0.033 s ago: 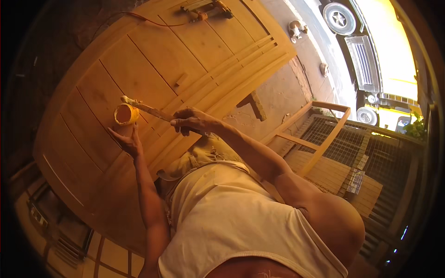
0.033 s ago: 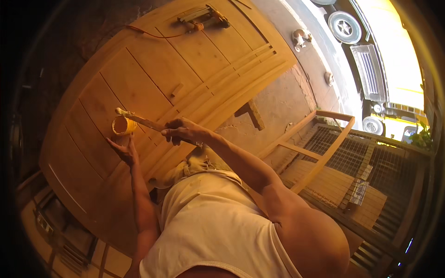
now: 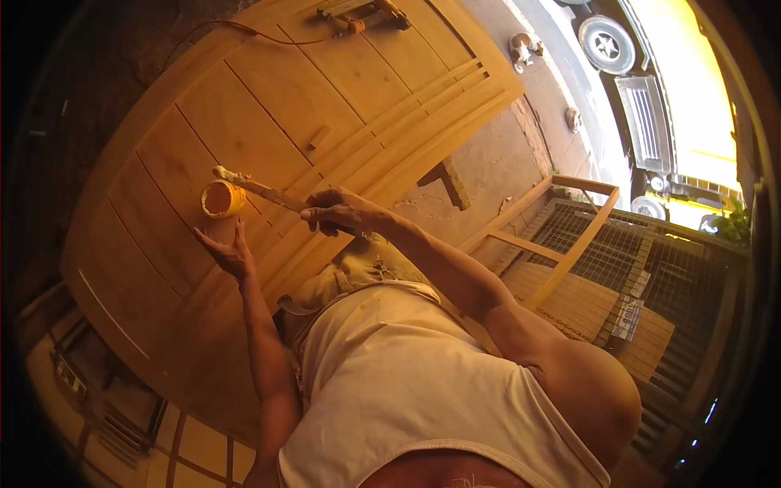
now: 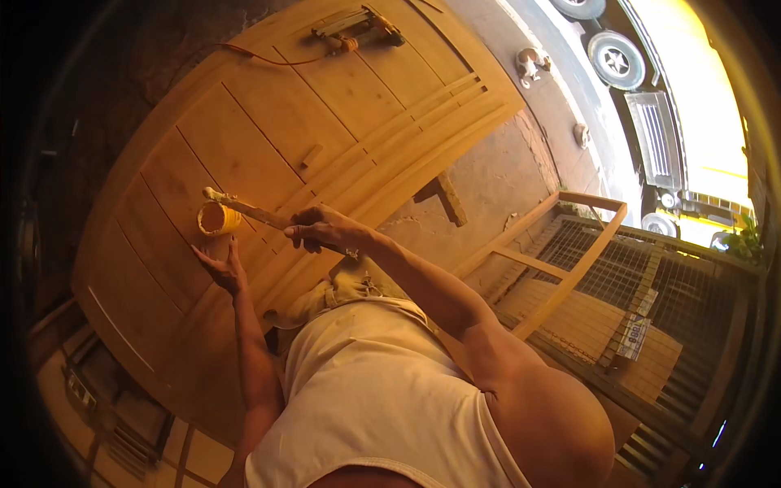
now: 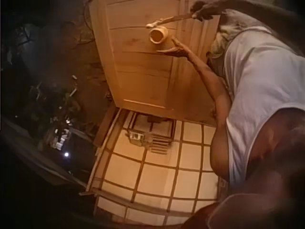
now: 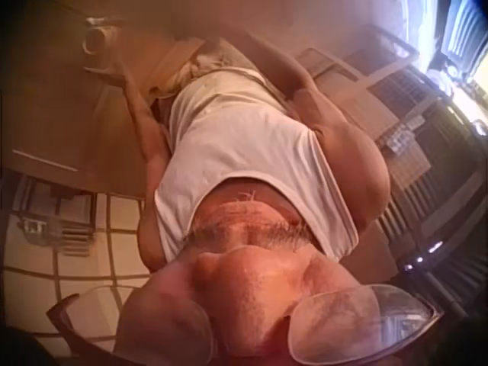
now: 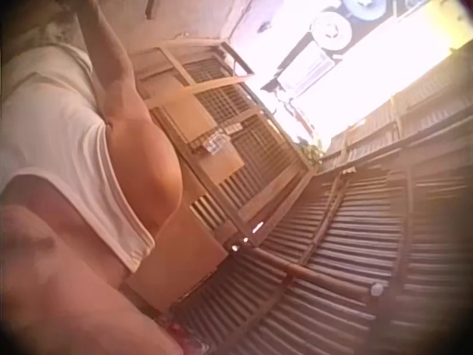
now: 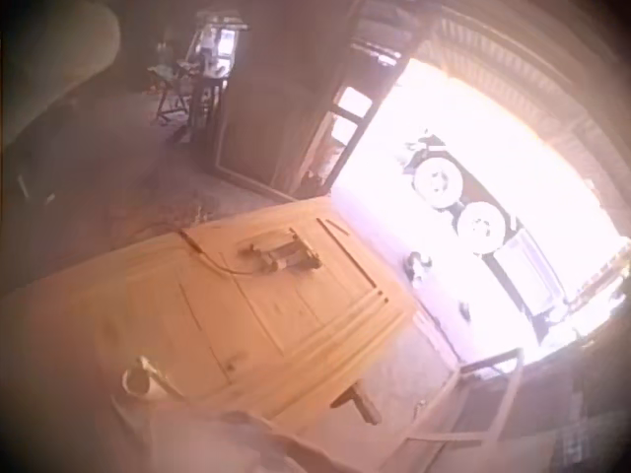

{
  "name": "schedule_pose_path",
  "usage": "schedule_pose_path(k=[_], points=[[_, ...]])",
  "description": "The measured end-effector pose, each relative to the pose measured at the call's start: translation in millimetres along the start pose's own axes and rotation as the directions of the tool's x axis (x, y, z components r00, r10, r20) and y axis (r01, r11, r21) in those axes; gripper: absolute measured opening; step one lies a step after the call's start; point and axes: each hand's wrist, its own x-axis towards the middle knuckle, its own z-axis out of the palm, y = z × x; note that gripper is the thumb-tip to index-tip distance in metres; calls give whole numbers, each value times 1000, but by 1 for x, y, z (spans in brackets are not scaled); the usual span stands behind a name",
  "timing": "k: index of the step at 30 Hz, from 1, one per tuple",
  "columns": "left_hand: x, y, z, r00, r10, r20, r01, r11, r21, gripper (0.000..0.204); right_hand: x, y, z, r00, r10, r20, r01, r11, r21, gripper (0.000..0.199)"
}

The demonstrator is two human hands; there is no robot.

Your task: Assembling a wooden door by using a nail gun and applying wood glue to the joints using a brush.

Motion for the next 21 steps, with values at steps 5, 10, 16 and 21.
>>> schedule_pose_path(k=[5,10,16,21], points=[[-45,-22,-40,980,-164,-111,167,986,21,112,29,-18,21,986,167,11,-159,958,-237,38],[-4,-40,-19,984,-15,-177,26,998,57,112,87,-50,39,986,-149,71,133,467,-874,23],[25,-25,-7,984,-93,-150,99,995,29,102,159,-86,109,898,-290,331,314,-105,-944,13],[31,-16,-8,966,-85,-245,71,995,-65,88,171,-88,80,958,-121,261,276,134,-952,20]])
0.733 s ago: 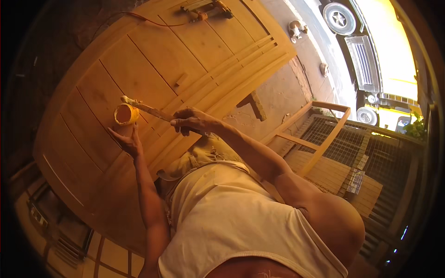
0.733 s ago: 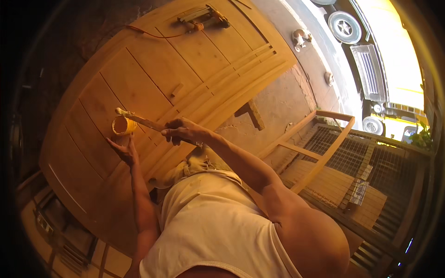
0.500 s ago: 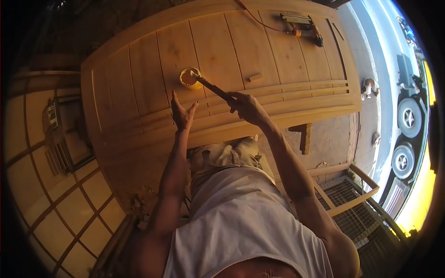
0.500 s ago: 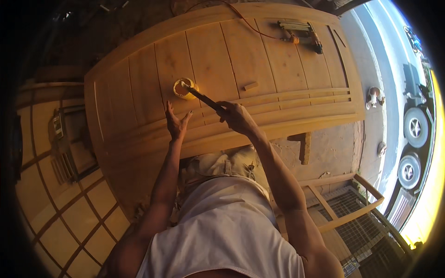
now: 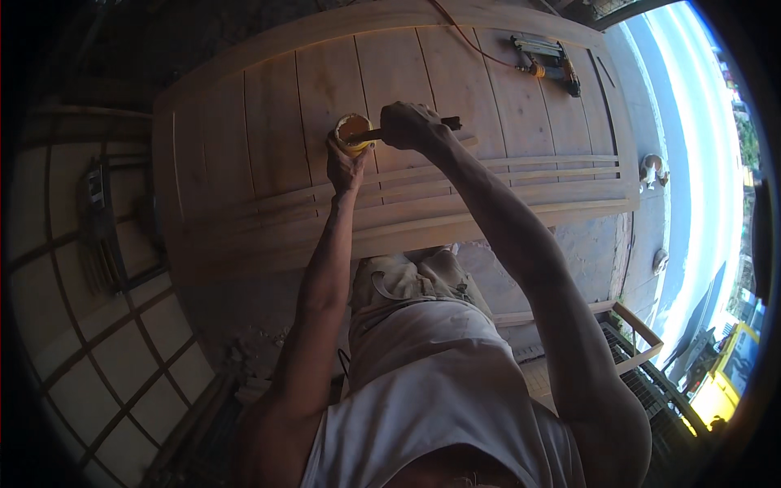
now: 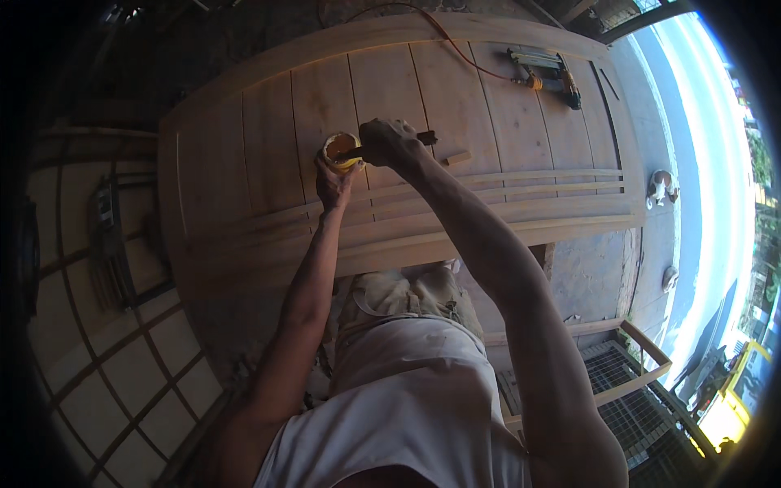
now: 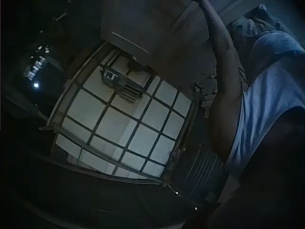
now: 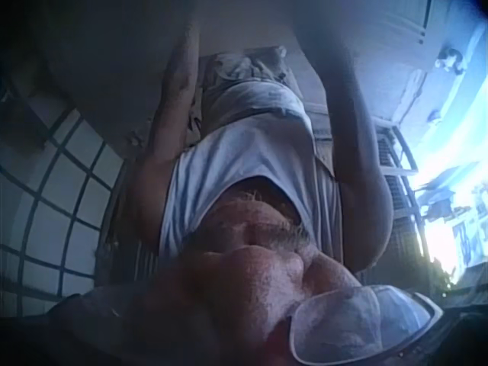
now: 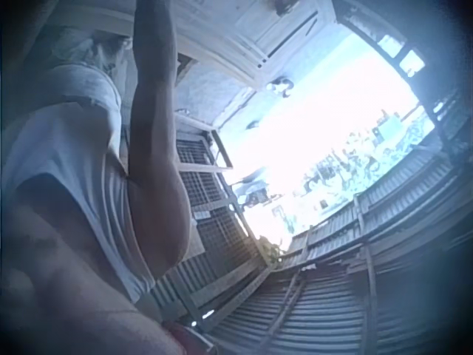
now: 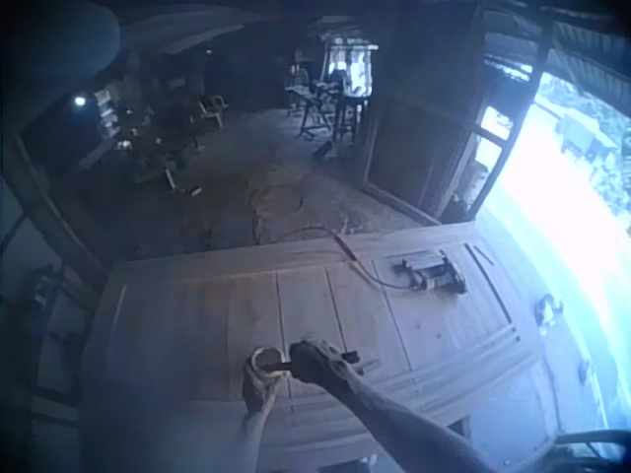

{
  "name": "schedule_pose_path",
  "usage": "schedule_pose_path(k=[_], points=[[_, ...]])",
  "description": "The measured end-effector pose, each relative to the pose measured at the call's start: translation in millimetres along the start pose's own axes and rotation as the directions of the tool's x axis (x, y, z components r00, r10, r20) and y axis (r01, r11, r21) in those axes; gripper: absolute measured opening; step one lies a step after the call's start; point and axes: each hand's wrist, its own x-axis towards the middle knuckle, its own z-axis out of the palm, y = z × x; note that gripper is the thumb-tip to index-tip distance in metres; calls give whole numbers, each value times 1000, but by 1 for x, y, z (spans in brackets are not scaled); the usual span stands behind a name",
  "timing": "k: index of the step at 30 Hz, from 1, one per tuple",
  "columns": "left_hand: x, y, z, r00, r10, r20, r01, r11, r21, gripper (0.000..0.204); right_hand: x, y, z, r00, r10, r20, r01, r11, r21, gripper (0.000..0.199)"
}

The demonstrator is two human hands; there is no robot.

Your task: Assembling a wooden door by using a nail gun and applying wood glue to the joints using a brush.

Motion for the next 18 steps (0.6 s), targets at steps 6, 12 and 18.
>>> schedule_pose_path(k=[6,12,18], points=[[3,-10,0,998,60,-4,-60,998,-33,82,-79,67,17,964,197,181,-267,752,603,32],[-38,-15,-15,998,-63,-29,66,989,133,96,-168,65,48,954,213,212,-254,199,946,48],[-152,14,-22,947,94,307,-213,900,381,39,-281,97,57,981,190,28,-11,-91,996,36]])
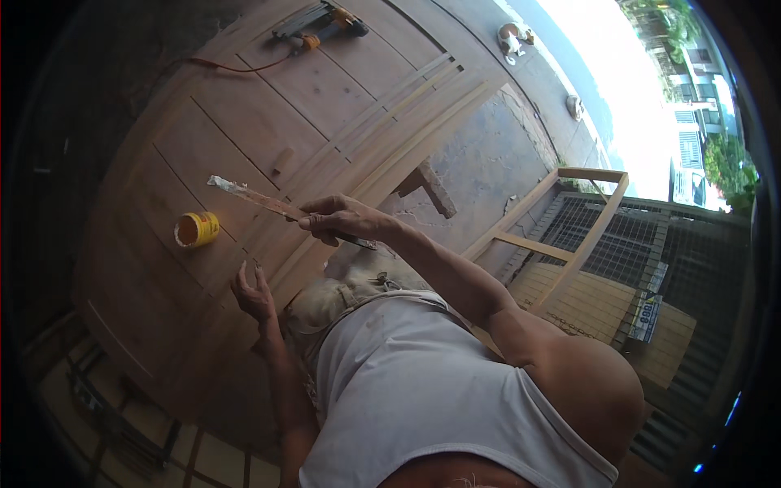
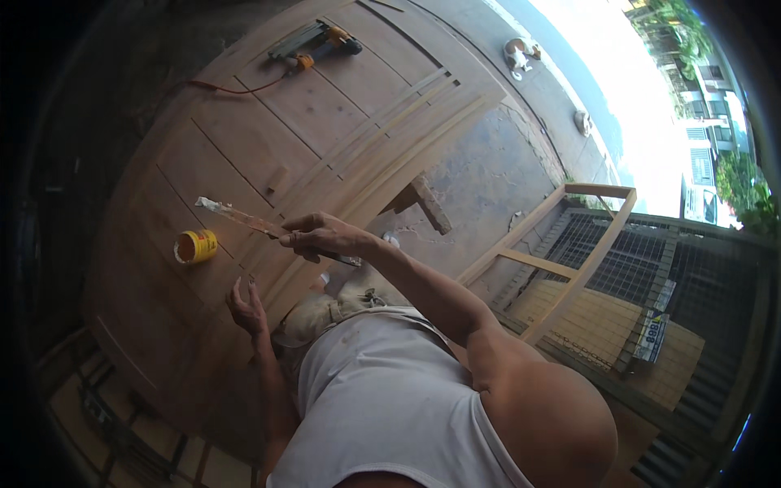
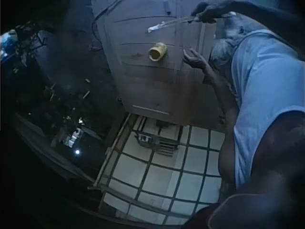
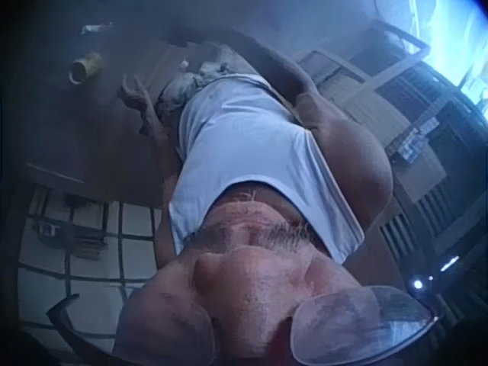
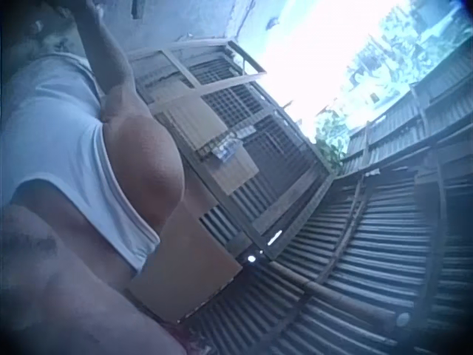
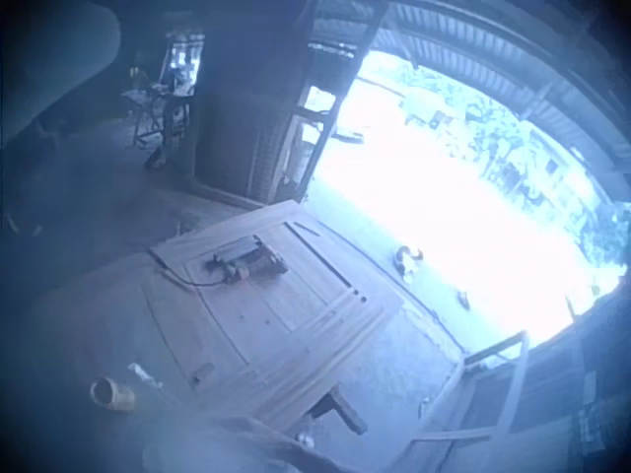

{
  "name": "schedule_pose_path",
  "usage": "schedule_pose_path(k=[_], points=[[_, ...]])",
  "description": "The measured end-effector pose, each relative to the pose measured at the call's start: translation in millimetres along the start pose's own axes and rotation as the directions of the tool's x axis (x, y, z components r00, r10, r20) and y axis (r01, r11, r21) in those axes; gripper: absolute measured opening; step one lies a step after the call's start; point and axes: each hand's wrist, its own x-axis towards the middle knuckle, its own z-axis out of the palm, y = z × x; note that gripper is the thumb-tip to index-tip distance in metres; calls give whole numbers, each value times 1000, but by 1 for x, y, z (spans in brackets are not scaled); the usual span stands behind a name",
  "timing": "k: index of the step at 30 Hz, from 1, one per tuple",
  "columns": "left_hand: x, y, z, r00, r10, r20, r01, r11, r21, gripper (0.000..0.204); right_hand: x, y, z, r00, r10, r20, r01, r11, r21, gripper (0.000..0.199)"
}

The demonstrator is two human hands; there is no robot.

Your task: Assembling a wooden door by using a nail gun and applying wood glue to the joints using a brush.

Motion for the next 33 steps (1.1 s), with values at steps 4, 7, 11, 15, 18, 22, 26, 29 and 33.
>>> schedule_pose_path(k=[4,7,11,15,18,22,26,29,33], points=[[-51,53,32,965,252,68,-250,968,-40,31,-97,10,-82,986,-62,-153,70,996,50,36],[-54,101,62,935,337,111,-341,940,12,30,-167,27,-171,914,-58,-402,40,998,-52,39],[-41,175,109,890,418,182,-427,904,13,35,-237,68,-294,692,-115,-712,75,993,-87,49],[-15,240,157,811,537,230,-558,829,33,39,-254,98,-411,480,-226,-848,133,974,-184,44],[-3,270,184,780,532,331,-566,824,10,43,-251,108,-485,385,-227,-894,108,974,-200,43],[0,290,202,760,395,516,-540,826,163,39,-230,116,-553,350,-238,-906,48,970,-236,44],[-3,298,204,767,429,477,-573,793,208,33,-211,115,-595,333,-297,-895,-31,945,-325,44],[-3,302,202,774,392,498,-550,805,221,31,-205,109,-611,335,-310,-890,-109,925,-363,44],[-2,304,201,764,428,482,-579,785,220,30,-204,108,-609,311,-196,-930,-225,935,-273,41]])
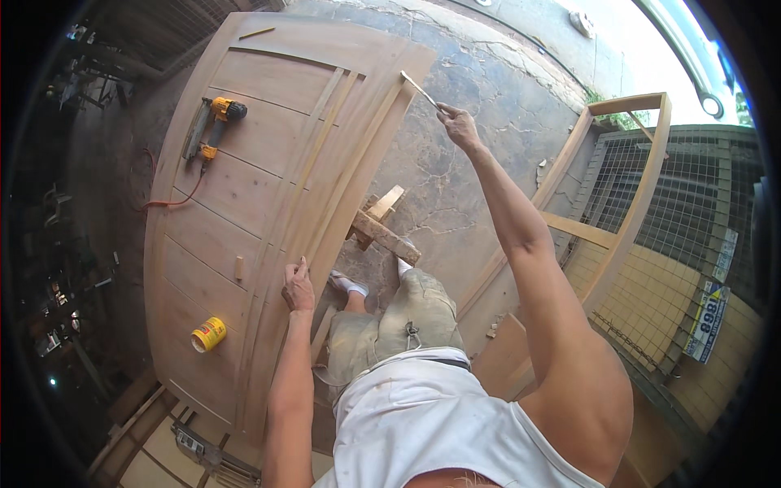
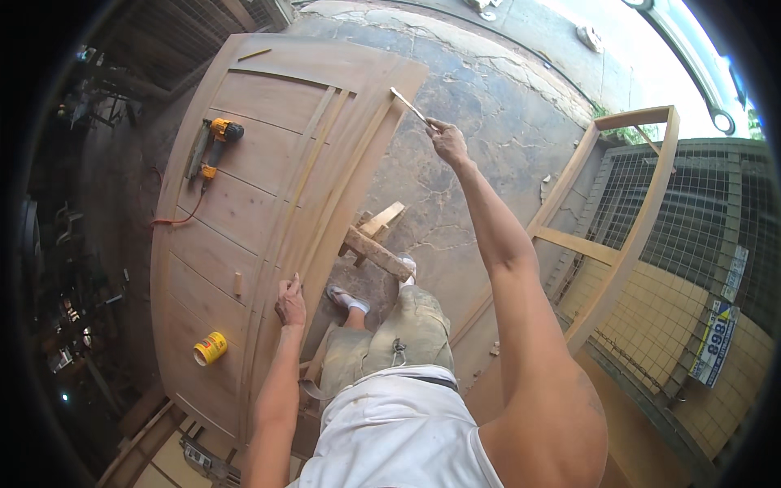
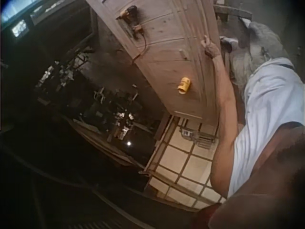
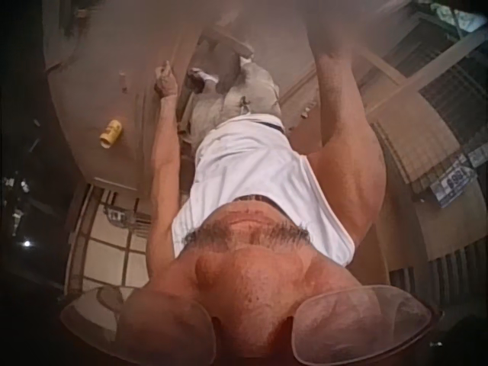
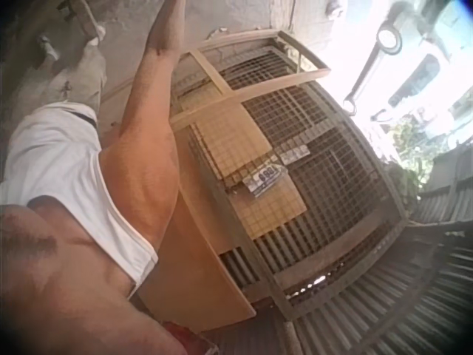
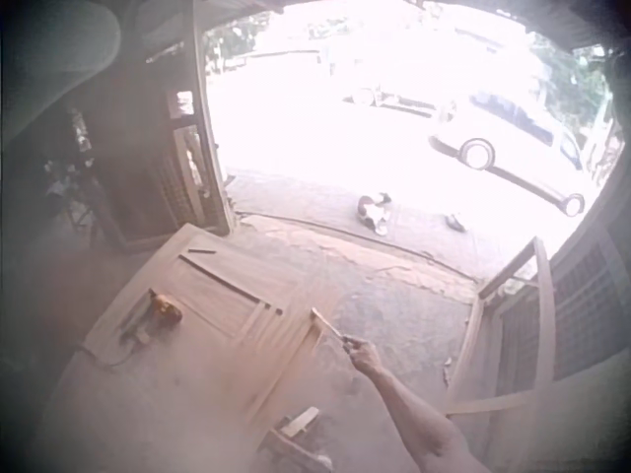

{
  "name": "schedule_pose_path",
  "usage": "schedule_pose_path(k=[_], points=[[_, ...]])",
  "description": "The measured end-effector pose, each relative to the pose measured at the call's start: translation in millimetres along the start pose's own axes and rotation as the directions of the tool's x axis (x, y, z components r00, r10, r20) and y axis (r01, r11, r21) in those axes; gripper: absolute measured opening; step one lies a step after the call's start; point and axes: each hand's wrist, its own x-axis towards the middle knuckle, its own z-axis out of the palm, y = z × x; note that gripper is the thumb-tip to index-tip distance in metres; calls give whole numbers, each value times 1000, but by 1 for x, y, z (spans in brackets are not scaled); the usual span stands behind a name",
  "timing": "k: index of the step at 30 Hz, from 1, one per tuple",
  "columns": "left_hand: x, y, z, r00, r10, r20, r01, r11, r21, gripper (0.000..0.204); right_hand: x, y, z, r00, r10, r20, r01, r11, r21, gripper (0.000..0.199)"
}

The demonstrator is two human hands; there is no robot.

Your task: Assembling a wooden door by using a nail gun and applying wood glue to the joints using a brush.

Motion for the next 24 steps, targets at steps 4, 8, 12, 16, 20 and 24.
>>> schedule_pose_path(k=[4,8,12,16,20,24], points=[[1,-2,2,999,-11,34,10,1000,5,31,-23,4,0,998,-55,19,55,998,2,40],[0,-6,7,1000,28,-10,-28,1000,-10,31,-32,4,-8,996,-40,80,38,999,27,39],[0,-9,13,998,51,-38,-51,999,-7,34,-7,-5,-18,992,-117,-41,121,985,127,37],[0,-11,13,1000,26,6,-26,1000,4,36,21,-7,-17,998,-61,-14,62,996,64,38],[-2,-10,11,995,88,-54,-92,993,-71,38,16,1,-11,996,-83,36,82,996,34,38],[-2,-11,13,993,75,-87,-79,996,-39,39,-11,7,-8,973,2,233,-30,992,119,39]])
